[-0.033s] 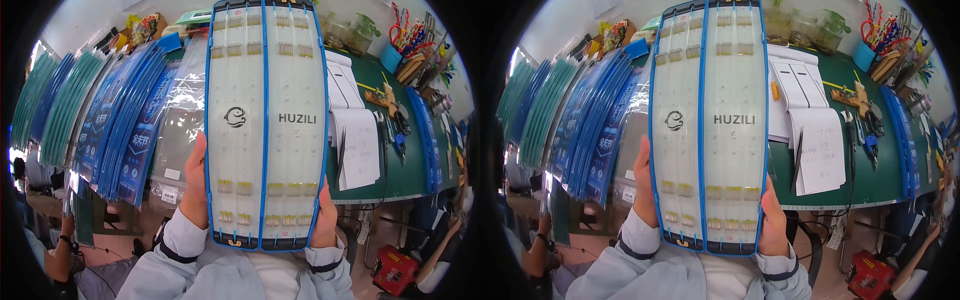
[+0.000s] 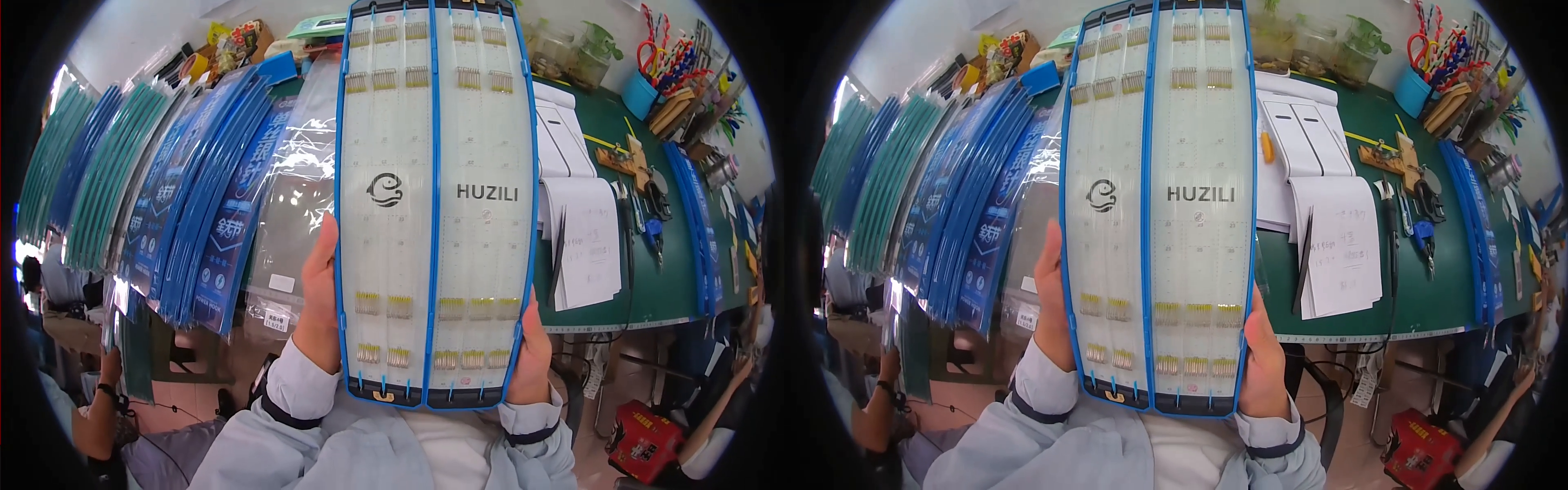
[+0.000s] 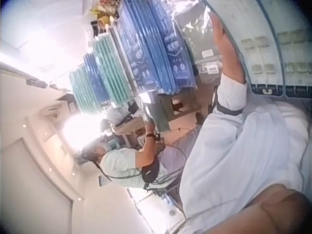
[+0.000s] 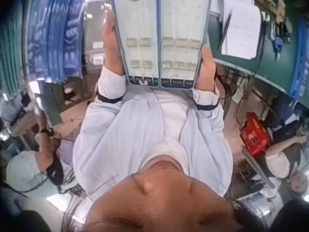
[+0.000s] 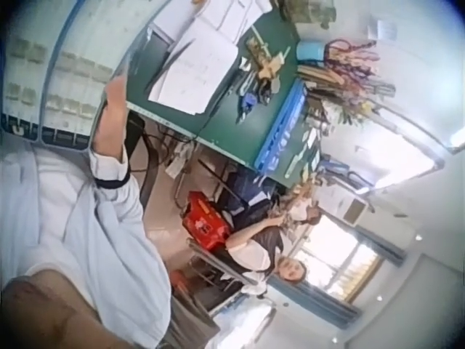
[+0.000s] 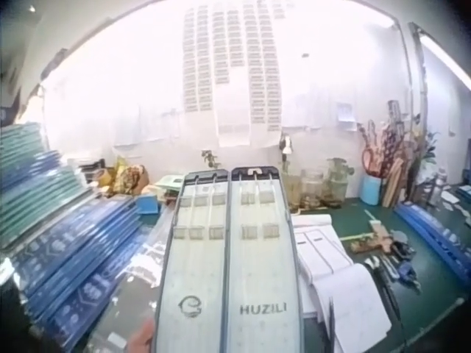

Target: Packaging fishing hooks and silver needle components into plastic sleeves and cardboard cases.

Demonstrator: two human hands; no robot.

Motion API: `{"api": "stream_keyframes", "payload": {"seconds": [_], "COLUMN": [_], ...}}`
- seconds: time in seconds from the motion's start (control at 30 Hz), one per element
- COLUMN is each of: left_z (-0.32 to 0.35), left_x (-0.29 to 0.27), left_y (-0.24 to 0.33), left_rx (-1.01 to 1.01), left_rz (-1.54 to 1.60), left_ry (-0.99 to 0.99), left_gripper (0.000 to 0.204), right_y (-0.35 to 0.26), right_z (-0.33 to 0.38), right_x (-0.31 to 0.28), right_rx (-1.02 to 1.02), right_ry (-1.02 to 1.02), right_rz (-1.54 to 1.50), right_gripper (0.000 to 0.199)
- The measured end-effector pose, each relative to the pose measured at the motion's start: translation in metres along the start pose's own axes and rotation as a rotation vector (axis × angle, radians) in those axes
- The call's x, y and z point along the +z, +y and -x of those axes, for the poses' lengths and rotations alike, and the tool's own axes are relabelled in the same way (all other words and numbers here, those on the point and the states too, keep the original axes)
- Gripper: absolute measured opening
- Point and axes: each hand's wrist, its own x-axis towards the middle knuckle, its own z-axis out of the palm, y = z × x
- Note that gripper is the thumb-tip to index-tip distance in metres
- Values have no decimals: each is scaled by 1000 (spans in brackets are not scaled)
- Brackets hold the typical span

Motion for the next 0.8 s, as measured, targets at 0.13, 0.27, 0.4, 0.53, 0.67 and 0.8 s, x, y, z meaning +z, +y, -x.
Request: {"api": "stream_keyframes", "payload": {"seconds": [0.13,0.27,0.4,0.53,0.67,0.8], "left_z": [0,-1,-3,-2,-2,-3], "left_x": [0,0,1,3,3,8], "left_y": [1,2,1,2,3,3], "left_rx": [41,37,38,50,17,9], "left_rz": [-61,-39,-29,-33,-15,55], "left_ry": [48,28,45,57,49,-68], "left_gripper": [58,57,56,56,56,56], "right_y": [2,3,2,4,4,4], "right_z": [-1,-2,-1,-3,-3,-3], "right_x": [-4,-4,-5,-5,-11,-16], "right_rx": [-5,-13,-17,-23,-38,-71], "right_ry": [-7,12,27,22,-6,13], "right_rz": [15,33,33,10,7,63], "right_gripper": [55,55,54,52,50,48]}}
